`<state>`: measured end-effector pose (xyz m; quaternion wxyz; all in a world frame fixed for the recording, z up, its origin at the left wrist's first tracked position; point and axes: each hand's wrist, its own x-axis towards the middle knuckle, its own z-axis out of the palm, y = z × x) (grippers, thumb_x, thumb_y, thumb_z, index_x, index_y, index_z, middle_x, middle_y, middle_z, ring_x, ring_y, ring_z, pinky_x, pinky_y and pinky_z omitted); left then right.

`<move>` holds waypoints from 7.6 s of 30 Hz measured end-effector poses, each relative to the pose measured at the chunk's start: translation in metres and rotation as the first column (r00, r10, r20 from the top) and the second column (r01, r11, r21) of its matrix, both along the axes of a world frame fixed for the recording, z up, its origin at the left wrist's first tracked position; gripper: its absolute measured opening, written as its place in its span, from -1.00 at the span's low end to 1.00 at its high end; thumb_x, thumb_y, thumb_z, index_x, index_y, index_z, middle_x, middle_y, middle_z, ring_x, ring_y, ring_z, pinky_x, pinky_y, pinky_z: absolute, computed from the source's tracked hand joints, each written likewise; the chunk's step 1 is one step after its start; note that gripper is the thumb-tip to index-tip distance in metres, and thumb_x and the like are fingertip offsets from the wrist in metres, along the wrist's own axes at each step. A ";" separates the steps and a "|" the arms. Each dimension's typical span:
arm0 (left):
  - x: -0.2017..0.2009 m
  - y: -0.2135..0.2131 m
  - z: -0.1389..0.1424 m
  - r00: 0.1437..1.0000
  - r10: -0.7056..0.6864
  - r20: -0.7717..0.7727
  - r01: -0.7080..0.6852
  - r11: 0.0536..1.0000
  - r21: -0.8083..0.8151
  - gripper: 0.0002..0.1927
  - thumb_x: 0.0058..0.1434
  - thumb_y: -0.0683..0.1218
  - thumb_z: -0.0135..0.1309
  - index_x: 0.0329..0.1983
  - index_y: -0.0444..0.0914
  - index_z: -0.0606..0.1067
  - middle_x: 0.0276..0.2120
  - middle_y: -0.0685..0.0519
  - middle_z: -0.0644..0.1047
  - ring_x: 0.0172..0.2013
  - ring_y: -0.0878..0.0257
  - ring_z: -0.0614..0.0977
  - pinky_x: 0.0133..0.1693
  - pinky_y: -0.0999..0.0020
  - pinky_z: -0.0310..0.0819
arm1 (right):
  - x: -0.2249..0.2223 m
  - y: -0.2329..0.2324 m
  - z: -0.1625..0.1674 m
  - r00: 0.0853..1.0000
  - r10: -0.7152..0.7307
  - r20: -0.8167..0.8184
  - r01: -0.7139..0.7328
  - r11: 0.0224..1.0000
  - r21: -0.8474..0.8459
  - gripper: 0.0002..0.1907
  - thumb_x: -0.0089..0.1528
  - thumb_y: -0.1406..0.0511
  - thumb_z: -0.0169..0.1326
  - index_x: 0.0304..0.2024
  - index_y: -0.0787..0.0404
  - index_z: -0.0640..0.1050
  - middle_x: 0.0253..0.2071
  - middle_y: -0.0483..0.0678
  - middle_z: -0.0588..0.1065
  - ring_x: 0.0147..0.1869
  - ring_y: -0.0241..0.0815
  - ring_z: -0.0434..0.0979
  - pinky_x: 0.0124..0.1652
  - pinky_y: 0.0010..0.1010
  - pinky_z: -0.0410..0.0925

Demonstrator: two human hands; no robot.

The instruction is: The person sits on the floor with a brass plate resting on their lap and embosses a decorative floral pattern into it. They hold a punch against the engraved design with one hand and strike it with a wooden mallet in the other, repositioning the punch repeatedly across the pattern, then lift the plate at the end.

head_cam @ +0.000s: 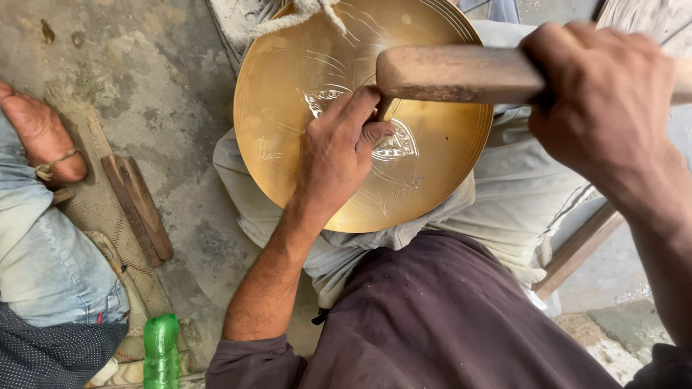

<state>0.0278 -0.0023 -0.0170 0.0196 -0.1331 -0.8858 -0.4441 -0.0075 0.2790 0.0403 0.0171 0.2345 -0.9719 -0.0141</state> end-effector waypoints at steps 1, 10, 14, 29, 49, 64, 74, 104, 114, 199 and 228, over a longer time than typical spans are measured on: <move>0.000 0.000 0.000 1.000 0.000 0.016 0.000 1.000 0.008 -0.65 0.35 -0.04 0.23 0.13 -0.19 0.44 -0.18 -0.01 0.59 -0.20 0.13 0.71 -0.24 0.20 0.59 | 0.000 0.001 0.000 1.000 -0.005 0.017 0.006 0.997 -0.083 -0.77 0.13 0.50 0.27 -0.17 0.25 0.59 -0.38 0.03 0.56 -0.34 -0.03 0.62 -0.32 -0.22 0.46; 0.005 0.000 0.000 0.999 0.043 0.023 -0.044 0.998 0.049 -0.65 0.39 0.03 0.16 0.15 -0.18 0.44 -0.17 -0.01 0.60 -0.21 0.12 0.70 -0.23 0.19 0.57 | -0.002 -0.004 0.010 0.998 -0.051 0.037 0.062 0.919 -0.388 -0.76 0.14 0.48 0.20 -0.16 0.21 0.51 -0.31 0.00 0.54 -0.25 -0.02 0.62 -0.23 -0.21 0.48; 0.006 0.001 0.000 0.996 0.052 0.067 -0.051 0.999 -0.011 -0.68 0.41 0.04 0.16 0.10 -0.19 0.44 -0.19 0.00 0.60 -0.19 0.13 0.70 -0.24 0.19 0.56 | -0.002 -0.012 0.012 0.980 -0.101 0.172 0.147 0.948 -0.281 -0.85 0.26 0.47 0.15 -0.15 0.20 0.50 -0.40 0.00 0.51 -0.34 -0.02 0.59 -0.30 -0.20 0.46; 0.059 -0.029 0.014 0.943 0.261 0.205 -0.332 0.733 0.594 -0.81 0.51 -0.23 0.13 0.04 -0.34 0.36 -0.16 0.05 0.46 -0.22 0.35 0.59 -0.18 0.44 0.67 | 0.025 0.009 0.021 0.927 -0.235 0.292 0.361 0.770 -0.527 -0.67 0.39 0.32 0.26 0.05 0.38 0.45 -0.24 0.05 0.55 -0.24 -0.18 0.61 -0.26 -0.32 0.50; 0.161 -0.048 0.004 0.770 0.548 0.327 -0.624 0.539 0.566 -0.68 0.43 -0.16 0.11 0.12 -0.34 0.29 -0.04 -0.03 0.47 -0.19 0.34 0.59 -0.21 0.42 0.66 | 0.110 0.059 -0.066 0.592 -0.532 0.605 0.788 0.224 -0.573 -0.73 0.16 0.31 0.31 -0.17 0.32 0.57 -0.28 -0.08 0.57 -0.26 -0.29 0.53 -0.20 -0.42 0.40; 0.215 -0.036 0.007 0.701 0.633 0.327 -0.699 0.520 0.491 -0.73 0.35 -0.18 0.13 0.02 -0.34 0.34 -0.11 0.01 0.51 -0.25 0.36 0.62 -0.29 0.45 0.66 | 0.139 0.048 -0.046 0.643 -0.535 0.548 0.752 0.304 -0.585 -0.66 0.11 0.26 0.30 -0.17 0.36 0.57 -0.29 0.01 0.59 -0.24 -0.17 0.57 -0.16 -0.32 0.40; 0.217 -0.032 0.018 0.731 0.617 0.291 -0.674 0.587 0.448 -0.74 0.36 -0.11 0.13 -0.03 -0.33 0.36 -0.12 0.00 0.52 -0.29 0.34 0.63 -0.34 0.44 0.68 | 0.148 0.050 -0.045 0.673 -0.510 0.535 0.724 0.308 -0.617 -0.63 0.11 0.24 0.29 -0.15 0.37 0.57 -0.27 0.03 0.59 -0.22 -0.17 0.55 -0.14 -0.33 0.39; 0.078 -0.104 0.028 0.821 0.562 0.105 -0.570 0.818 0.079 -0.76 0.34 -0.08 0.12 0.01 -0.27 0.49 -0.43 -0.04 0.64 -0.44 0.19 0.68 -0.35 0.26 0.51 | 0.170 0.081 -0.065 0.674 -0.460 0.579 0.733 0.317 -0.602 -0.66 0.04 0.27 0.35 -0.22 0.37 0.62 -0.35 0.04 0.63 -0.29 -0.20 0.59 -0.22 -0.33 0.43; 0.180 -0.004 -0.023 0.677 0.344 0.651 -0.700 0.573 0.425 -0.80 0.22 -0.17 0.18 -0.16 -0.28 0.41 -0.49 0.05 0.56 -0.54 0.34 0.58 -0.52 0.43 0.53 | 0.167 0.080 -0.068 0.655 -0.430 0.621 0.751 0.281 -0.598 -0.66 0.02 0.28 0.36 -0.22 0.34 0.64 -0.34 0.02 0.64 -0.28 -0.21 0.60 -0.21 -0.33 0.44; 0.013 0.007 -0.009 0.994 -0.113 -0.003 0.113 0.993 0.019 -0.66 0.40 -0.06 0.13 0.17 -0.13 0.35 -0.23 0.03 0.60 -0.29 0.10 0.70 -0.32 0.15 0.56 | 0.058 0.000 0.011 0.984 -0.175 -0.034 0.163 0.958 -0.235 -0.71 0.30 0.54 0.09 0.09 0.36 0.47 -0.16 0.12 0.56 -0.24 -0.04 0.53 -0.21 -0.26 0.39; -0.031 -0.003 0.000 0.863 -0.503 0.041 0.504 0.856 -0.118 -0.59 0.36 -0.27 0.07 0.23 -0.09 0.38 -0.39 0.08 0.64 -0.32 0.20 0.74 -0.36 0.28 0.63 | 0.107 -0.007 -0.041 0.831 -0.472 0.295 0.523 0.479 -0.705 -0.58 0.30 0.47 0.14 0.15 0.34 0.32 -0.03 0.07 0.55 -0.04 -0.17 0.61 -0.02 -0.37 0.51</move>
